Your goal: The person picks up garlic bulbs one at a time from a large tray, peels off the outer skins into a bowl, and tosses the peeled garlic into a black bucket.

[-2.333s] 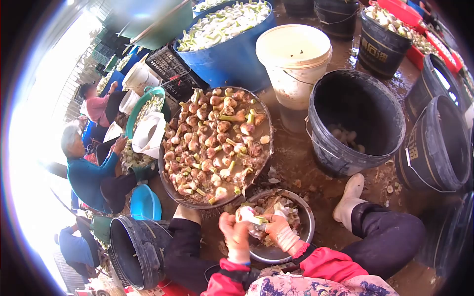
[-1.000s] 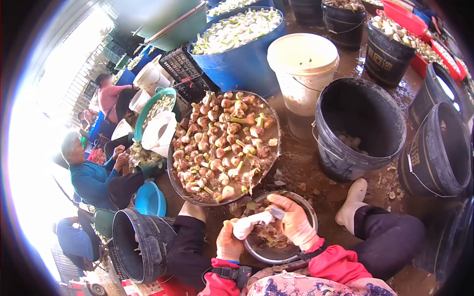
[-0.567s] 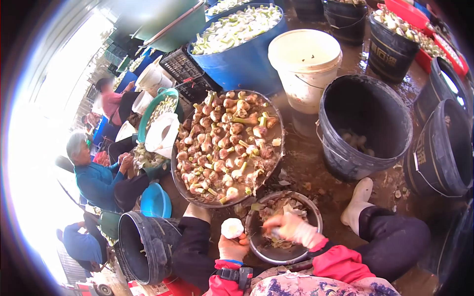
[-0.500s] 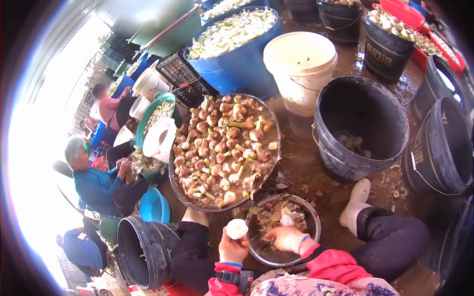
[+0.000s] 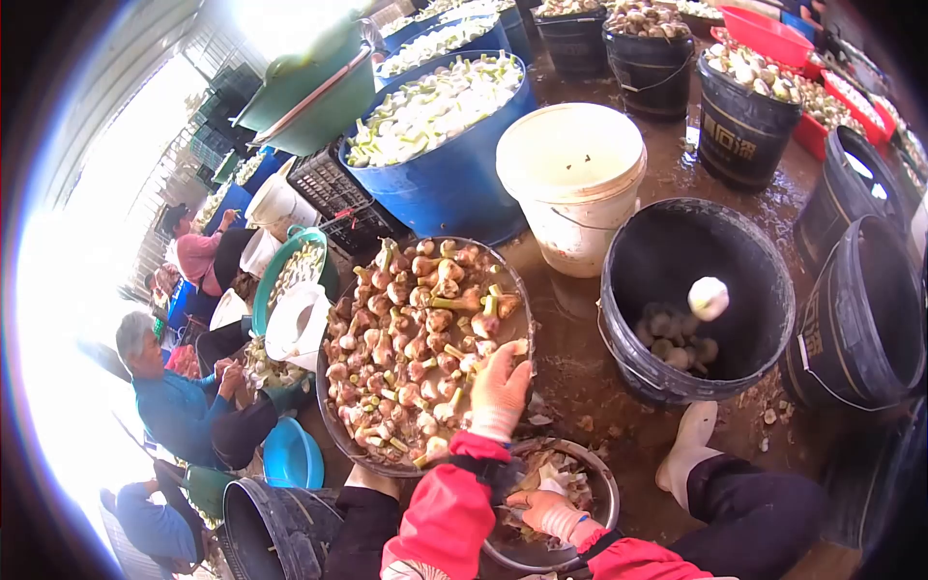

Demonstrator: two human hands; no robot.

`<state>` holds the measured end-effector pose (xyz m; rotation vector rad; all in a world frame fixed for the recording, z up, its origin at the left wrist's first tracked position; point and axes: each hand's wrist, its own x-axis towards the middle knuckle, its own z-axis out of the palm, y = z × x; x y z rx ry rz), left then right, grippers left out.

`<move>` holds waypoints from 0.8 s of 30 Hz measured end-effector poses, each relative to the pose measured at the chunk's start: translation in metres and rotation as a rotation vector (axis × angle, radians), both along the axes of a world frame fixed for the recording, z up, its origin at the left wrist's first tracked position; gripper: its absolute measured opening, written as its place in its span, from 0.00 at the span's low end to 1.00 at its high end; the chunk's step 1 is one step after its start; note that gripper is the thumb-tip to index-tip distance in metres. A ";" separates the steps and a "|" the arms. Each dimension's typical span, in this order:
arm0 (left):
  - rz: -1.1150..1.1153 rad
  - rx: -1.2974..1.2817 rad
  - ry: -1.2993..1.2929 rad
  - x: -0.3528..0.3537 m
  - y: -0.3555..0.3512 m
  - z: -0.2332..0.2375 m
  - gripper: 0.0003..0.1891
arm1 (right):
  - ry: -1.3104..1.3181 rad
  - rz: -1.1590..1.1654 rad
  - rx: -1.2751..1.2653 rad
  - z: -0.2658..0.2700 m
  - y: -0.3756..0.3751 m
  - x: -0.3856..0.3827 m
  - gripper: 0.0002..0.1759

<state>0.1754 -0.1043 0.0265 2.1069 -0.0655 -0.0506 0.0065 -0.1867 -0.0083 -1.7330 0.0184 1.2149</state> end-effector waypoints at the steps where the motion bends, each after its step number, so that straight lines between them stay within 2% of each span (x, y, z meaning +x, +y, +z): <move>1: -0.049 0.517 -0.148 0.007 0.010 0.000 0.26 | 0.077 -0.062 0.027 -0.005 0.001 -0.002 0.32; 3: -0.161 0.858 0.034 0.010 0.032 -0.007 0.30 | -0.011 -0.068 0.013 -0.017 -0.001 -0.003 0.30; 5: -0.359 1.087 -0.157 0.018 0.076 -0.031 0.30 | -0.100 -0.078 -0.003 -0.038 -0.002 -0.006 0.28; 6: -0.364 1.103 0.107 0.036 0.093 -0.038 0.26 | -0.124 -0.174 0.038 -0.054 0.000 -0.010 0.28; 7: -0.318 1.266 0.018 0.050 0.133 -0.075 0.22 | -0.143 -0.263 0.077 -0.063 0.003 -0.016 0.27; 8: -0.193 1.211 0.208 0.055 0.151 -0.063 0.20 | 0.032 -0.259 0.056 -0.044 -0.006 -0.006 0.29; 9: -0.213 1.228 0.317 0.060 0.158 -0.037 0.18 | 0.030 -0.263 0.056 -0.047 -0.008 -0.005 0.29; 11: -0.018 1.124 0.249 0.060 0.156 -0.010 0.11 | -0.028 -0.271 0.050 -0.053 -0.010 -0.007 0.29; 13: 0.048 0.932 -0.123 0.048 0.145 0.005 0.10 | -0.005 -0.270 0.038 -0.033 -0.015 -0.002 0.27; 14: 0.053 0.757 -0.211 0.041 0.130 0.008 0.10 | 0.010 -0.265 0.016 -0.026 -0.016 0.000 0.26; 15: 0.012 0.739 -0.096 0.033 0.111 0.014 0.11 | 0.010 -0.262 0.018 -0.029 -0.013 -0.002 0.26; 16: -0.065 0.701 -0.109 0.029 0.102 0.001 0.17 | -0.039 -0.272 0.036 -0.038 -0.010 -0.006 0.26; 17: -0.097 0.833 0.045 0.028 0.079 0.003 0.26 | -0.092 -0.282 0.051 -0.047 -0.007 -0.010 0.26; 19: -0.176 1.080 0.387 0.036 0.043 0.002 0.29 | -0.157 -0.335 0.076 -0.052 -0.004 -0.012 0.25; 20: -0.182 1.075 0.377 0.041 0.044 -0.007 0.29 | -0.126 -0.297 0.055 -0.045 -0.005 -0.010 0.25; 23: -0.113 0.929 0.355 0.067 0.066 -0.068 0.24 | -0.130 -0.280 0.010 -0.042 -0.005 -0.006 0.24; 24: -0.142 0.659 0.276 0.063 0.072 -0.063 0.23 | -0.053 -0.339 0.044 -0.038 -0.006 -0.004 0.23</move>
